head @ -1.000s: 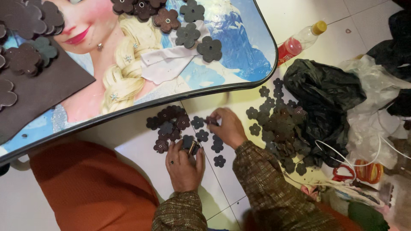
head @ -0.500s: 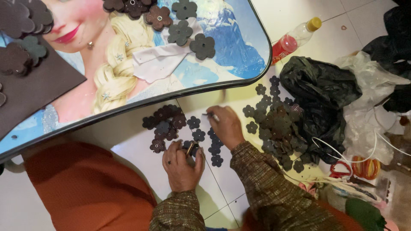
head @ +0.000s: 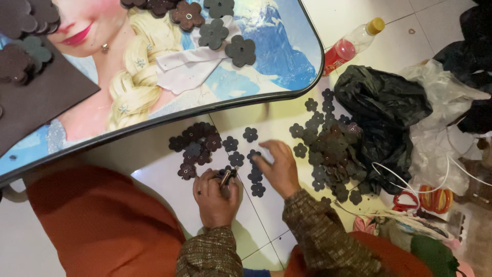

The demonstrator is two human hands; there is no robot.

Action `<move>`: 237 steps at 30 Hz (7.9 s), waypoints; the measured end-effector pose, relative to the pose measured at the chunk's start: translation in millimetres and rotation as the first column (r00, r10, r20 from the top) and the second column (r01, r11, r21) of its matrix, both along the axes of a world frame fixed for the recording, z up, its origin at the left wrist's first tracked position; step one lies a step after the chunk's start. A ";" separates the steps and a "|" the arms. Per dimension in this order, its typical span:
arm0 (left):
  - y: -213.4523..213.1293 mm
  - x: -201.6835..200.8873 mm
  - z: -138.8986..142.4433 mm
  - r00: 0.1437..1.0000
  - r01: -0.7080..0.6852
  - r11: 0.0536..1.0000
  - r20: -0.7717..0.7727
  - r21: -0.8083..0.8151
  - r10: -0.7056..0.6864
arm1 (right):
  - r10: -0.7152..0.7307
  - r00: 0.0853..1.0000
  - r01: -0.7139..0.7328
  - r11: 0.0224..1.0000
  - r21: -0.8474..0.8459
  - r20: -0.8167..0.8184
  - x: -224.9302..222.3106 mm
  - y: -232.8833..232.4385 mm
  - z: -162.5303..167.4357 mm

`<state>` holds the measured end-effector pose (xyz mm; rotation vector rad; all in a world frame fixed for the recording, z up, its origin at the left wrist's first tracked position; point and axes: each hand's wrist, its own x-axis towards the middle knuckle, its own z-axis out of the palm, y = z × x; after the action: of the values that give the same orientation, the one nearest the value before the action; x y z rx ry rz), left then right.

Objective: The person sits on the floor and uses a green handheld tool to press or shape small dark flower-shaped pieces. They pick up individual pieces, apply the tool, and place them back on the floor, repeating the process with multiple items.

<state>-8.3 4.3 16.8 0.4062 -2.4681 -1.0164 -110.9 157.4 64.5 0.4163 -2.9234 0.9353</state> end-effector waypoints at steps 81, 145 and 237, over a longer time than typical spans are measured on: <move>-26.1 -0.2 45.9 0.953 -0.078 0.909 0.298 0.409 -0.052 | -0.205 0.895 0.250 0.966 -0.065 0.396 79.9 48.3 13.1; 14.4 0.5 43.3 0.891 0.212 0.879 0.286 0.427 -0.354 | -0.038 0.837 0.264 0.902 -0.342 0.546 60.0 -9.8 3.9; 4.3 -1.9 43.1 0.943 -0.177 0.709 0.325 0.683 -0.078 | 0.147 0.957 -0.158 0.987 -0.025 -0.251 59.4 3.7 17.7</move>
<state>-10.1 8.6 59.9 0.9479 -2.2055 -2.0140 -51.6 161.2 82.2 0.7093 -2.6695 0.8902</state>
